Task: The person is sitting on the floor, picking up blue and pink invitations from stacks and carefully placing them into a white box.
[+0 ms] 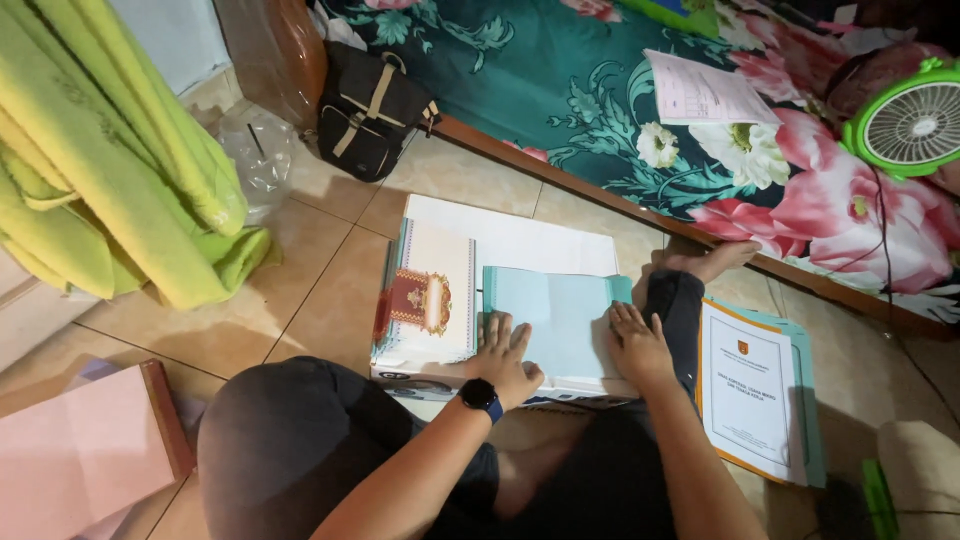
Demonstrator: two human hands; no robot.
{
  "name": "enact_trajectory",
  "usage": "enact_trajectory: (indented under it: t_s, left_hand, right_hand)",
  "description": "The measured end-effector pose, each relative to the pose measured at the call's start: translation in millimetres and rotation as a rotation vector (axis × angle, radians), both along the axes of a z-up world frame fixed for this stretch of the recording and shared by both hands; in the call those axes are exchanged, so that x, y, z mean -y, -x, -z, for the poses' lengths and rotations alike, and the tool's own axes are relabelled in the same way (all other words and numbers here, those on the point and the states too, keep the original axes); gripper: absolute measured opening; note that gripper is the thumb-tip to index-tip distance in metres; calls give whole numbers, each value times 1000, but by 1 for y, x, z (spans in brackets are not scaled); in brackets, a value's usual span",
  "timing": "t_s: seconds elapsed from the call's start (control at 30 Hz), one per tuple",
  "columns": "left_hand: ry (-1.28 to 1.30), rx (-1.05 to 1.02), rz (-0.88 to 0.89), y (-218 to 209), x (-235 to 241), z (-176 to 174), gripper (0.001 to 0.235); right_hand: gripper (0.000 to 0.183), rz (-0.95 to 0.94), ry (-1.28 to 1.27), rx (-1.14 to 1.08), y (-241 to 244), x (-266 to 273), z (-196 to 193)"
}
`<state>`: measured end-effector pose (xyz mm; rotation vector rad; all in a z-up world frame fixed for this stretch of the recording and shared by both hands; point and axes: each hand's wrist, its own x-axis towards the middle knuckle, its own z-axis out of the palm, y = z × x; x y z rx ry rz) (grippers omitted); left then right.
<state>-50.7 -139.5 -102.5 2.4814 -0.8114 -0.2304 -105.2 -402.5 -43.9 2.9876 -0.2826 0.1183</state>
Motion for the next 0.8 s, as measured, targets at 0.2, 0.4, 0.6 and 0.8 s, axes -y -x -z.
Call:
enact_trajectory:
  t_s: [0.2, 0.4, 0.6, 0.8]
  left_hand:
    - [-98, -59, 31, 3, -8, -28, 78]
    - [-102, -174, 42, 0, -12, -33, 79]
    - [-164, -207, 6, 8, -19, -65, 75]
    - [-258, -227, 35, 5, -19, -73, 76]
  right_hand:
    - [64, -35, -121, -397, -15, -126, -25]
    - [69, 81, -100, -267, -77, -57, -7]
    - [85, 276, -100, -257, -26, -80, -15]
    - [97, 170, -112, -76, -10, -53, 33]
